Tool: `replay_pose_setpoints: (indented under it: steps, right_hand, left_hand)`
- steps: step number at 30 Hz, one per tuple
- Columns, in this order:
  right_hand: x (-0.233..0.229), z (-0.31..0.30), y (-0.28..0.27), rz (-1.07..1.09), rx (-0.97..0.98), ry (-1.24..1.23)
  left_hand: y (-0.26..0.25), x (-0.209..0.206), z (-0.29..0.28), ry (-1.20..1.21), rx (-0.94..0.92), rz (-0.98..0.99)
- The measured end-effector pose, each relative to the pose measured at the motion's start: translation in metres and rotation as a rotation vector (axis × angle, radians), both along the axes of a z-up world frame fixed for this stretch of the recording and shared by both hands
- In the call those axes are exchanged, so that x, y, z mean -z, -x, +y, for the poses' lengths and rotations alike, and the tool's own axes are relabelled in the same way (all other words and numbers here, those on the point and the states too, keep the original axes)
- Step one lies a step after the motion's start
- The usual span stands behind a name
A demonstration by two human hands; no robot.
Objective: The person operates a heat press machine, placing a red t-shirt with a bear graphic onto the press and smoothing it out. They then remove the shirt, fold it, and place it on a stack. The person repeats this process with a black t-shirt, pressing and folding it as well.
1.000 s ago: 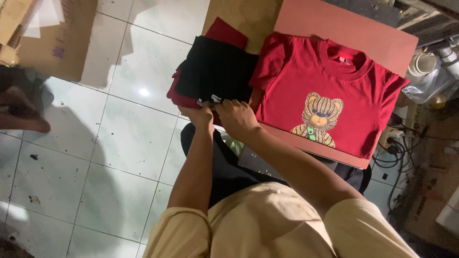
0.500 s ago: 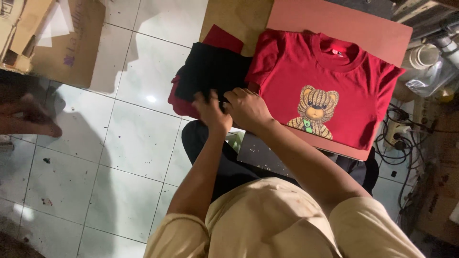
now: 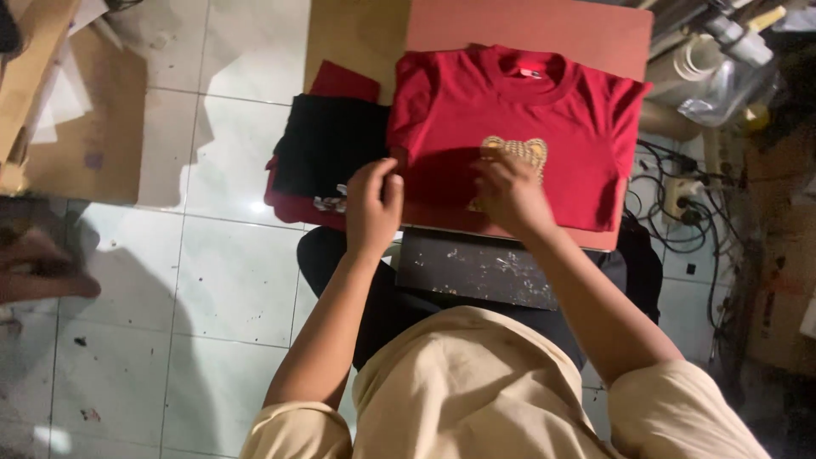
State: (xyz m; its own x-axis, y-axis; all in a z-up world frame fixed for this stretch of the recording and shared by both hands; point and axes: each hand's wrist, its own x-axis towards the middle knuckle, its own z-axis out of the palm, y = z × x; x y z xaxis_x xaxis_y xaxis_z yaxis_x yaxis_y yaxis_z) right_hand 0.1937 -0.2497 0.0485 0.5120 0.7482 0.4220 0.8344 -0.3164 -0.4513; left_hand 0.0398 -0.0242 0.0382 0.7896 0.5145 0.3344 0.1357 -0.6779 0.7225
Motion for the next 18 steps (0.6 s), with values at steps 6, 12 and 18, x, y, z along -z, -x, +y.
replay_pose_setpoints:
  steps: [6,12,18]
  right_hand:
    - [0.007,-0.128,-0.008,-0.021,0.33,0.179]
    - [0.007,-0.16,0.007,0.009,0.508,0.2]
    - [0.002,-0.16,0.012,0.116,0.745,0.161]
  left_hand:
    - [-0.017,0.015,-0.057,-0.353,0.094,0.119]
    - [-0.013,0.001,-0.034,-0.275,-0.102,0.227]
    - [-0.011,0.027,-0.012,-0.21,-0.138,0.481]
